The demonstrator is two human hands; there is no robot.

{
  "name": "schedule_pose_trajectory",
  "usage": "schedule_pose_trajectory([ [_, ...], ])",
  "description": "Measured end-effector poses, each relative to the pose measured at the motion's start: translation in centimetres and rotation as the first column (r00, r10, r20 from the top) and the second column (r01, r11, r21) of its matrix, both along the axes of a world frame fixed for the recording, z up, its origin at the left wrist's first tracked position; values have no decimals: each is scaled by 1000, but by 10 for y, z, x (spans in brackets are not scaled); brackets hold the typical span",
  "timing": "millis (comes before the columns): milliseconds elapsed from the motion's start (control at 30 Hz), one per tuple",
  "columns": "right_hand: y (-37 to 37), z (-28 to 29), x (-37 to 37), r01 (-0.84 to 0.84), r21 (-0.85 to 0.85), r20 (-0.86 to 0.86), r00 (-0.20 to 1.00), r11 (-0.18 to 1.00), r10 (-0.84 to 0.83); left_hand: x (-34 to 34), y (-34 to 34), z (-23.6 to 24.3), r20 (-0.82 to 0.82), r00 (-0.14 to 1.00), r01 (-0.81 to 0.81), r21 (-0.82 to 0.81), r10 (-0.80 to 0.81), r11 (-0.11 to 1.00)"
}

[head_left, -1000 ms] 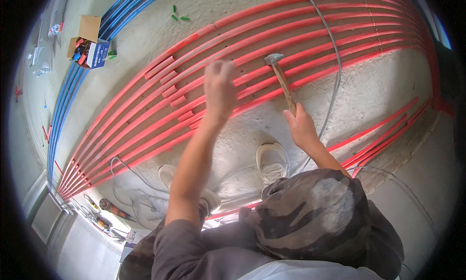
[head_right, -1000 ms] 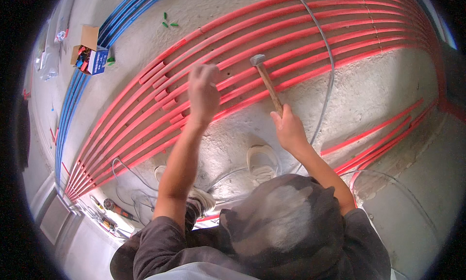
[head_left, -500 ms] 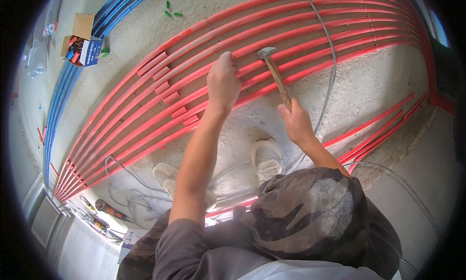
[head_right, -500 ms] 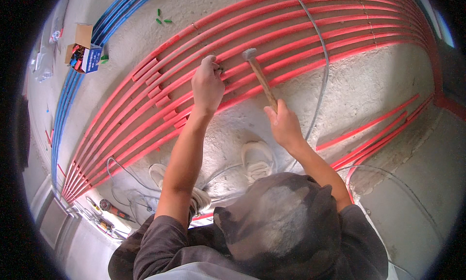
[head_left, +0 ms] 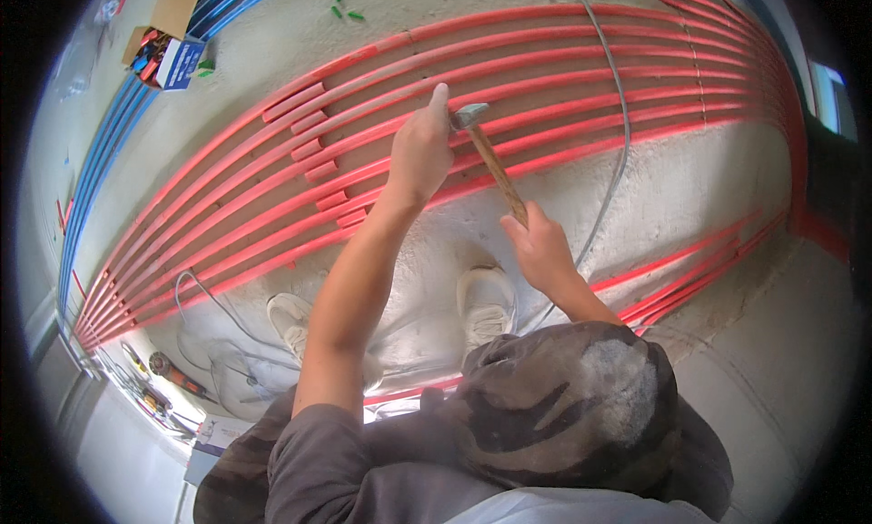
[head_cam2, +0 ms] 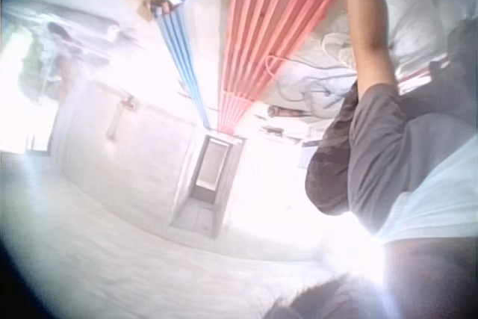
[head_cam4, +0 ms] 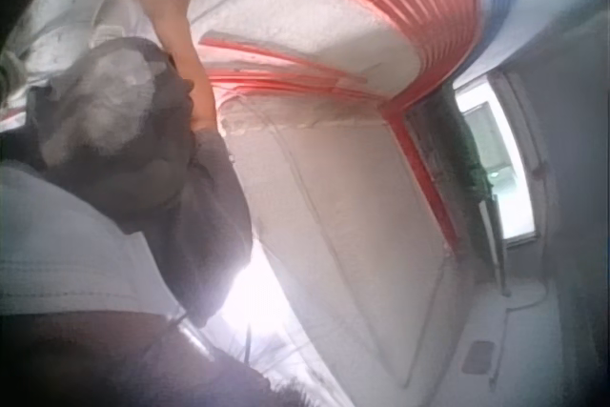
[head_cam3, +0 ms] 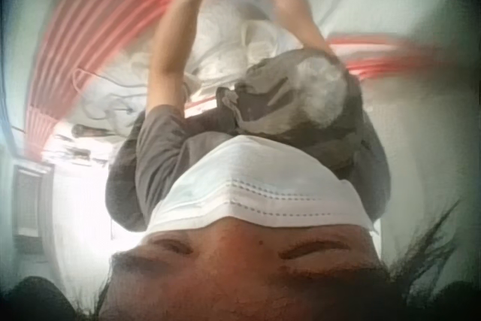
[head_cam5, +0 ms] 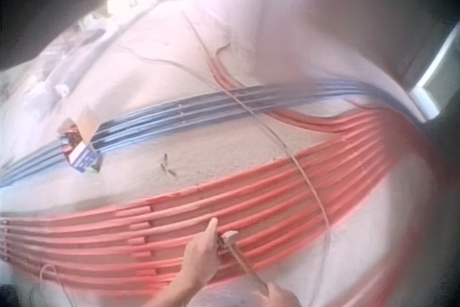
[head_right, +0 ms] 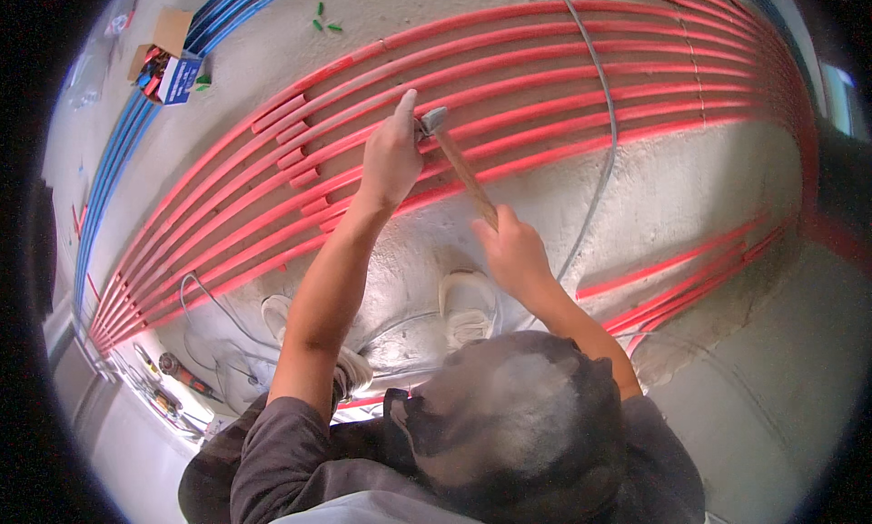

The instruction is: The person uses a power drill to fasten red and blue pipes to the ceiling, then switches to a hammer to secure the pipes with nails. The task involves repeated drilling and hammering actions along the length of the pipes.

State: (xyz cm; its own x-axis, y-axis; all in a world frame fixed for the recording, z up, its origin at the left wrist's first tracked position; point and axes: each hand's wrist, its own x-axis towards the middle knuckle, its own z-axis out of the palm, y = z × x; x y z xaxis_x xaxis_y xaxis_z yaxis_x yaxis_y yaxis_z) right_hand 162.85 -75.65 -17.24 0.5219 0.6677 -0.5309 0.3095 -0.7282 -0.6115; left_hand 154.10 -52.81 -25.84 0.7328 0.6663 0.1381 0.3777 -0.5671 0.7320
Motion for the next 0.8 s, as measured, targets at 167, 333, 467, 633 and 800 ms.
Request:
schedule_pose_trajectory([
  [167,10,51,-5,70,192,-58,997,979,-60,-19,-17,-4,166,946,-241,-220,280,945],
  [333,-6,-33,-6,-155,-29,96,983,988,157,-14,-26,-1,173,895,-337,-339,410,879],
  [467,6,9,-8,14,117,-38,999,993,-9,-18,-21,-6,184,890,-357,-284,416,890],
  [633,-5,-23,-9,-91,107,94,992,990,81,-14,-26,-6,193,898,-333,-289,395,898],
  [800,19,-5,3,-90,24,1,996,996,90,-16,-17,-9,212,882,-372,-233,420,898],
])
